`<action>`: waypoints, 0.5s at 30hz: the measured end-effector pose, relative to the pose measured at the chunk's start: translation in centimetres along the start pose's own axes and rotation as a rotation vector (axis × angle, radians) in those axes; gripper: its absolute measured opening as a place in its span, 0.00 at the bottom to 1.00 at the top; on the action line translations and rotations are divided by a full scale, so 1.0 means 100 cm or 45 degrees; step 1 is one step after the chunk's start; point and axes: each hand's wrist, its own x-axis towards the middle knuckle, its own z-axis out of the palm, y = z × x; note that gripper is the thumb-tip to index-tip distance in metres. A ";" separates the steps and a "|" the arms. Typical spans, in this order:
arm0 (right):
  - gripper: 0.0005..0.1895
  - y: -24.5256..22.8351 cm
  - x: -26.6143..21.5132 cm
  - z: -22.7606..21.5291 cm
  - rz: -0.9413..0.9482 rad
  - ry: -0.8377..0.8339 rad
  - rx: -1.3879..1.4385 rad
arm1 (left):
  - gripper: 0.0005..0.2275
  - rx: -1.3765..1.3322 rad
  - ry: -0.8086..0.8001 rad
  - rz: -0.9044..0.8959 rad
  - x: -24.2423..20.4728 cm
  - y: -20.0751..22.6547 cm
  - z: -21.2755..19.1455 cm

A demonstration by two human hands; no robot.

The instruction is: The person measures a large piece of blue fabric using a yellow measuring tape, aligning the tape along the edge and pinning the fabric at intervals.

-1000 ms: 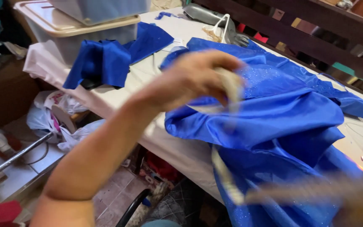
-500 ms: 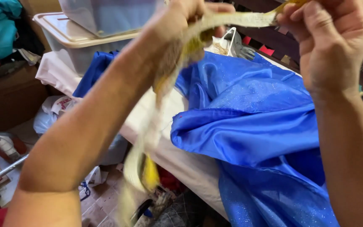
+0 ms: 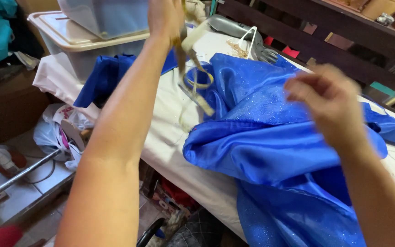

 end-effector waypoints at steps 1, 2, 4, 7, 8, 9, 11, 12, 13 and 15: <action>0.12 0.002 -0.023 0.004 -0.263 -0.181 -0.338 | 0.13 0.339 -0.469 -0.032 -0.024 0.004 -0.016; 0.15 0.004 -0.044 0.007 -0.530 -0.359 -0.679 | 0.24 0.672 -0.937 -0.053 -0.045 0.009 -0.031; 0.22 0.015 -0.098 0.013 -0.722 -0.348 -0.940 | 0.23 0.488 -0.953 0.148 -0.093 0.021 -0.048; 0.33 0.052 -0.158 -0.009 -0.782 -0.199 -1.365 | 0.23 -0.068 -0.975 0.593 -0.181 0.062 -0.118; 0.35 0.067 -0.178 -0.020 -0.642 -0.067 -1.523 | 0.25 -0.444 -0.974 0.827 -0.214 0.085 -0.150; 0.35 0.079 -0.174 -0.043 -0.631 -0.055 -1.528 | 0.25 -0.453 -0.984 0.837 -0.230 0.083 -0.165; 0.47 0.102 -0.177 -0.088 -0.055 -0.289 -1.621 | 0.28 -0.160 -0.973 1.595 -0.265 0.078 -0.200; 0.47 0.108 -0.180 -0.097 -0.035 -0.290 -1.624 | 0.28 -0.176 -0.985 1.592 -0.266 0.062 -0.193; 0.30 0.113 -0.183 -0.106 0.076 -0.372 -1.565 | 0.20 -0.114 -0.897 1.518 -0.268 0.046 -0.188; 0.14 0.115 -0.183 -0.118 0.189 -0.440 -1.503 | 0.17 -0.059 -0.809 1.452 -0.260 0.028 -0.178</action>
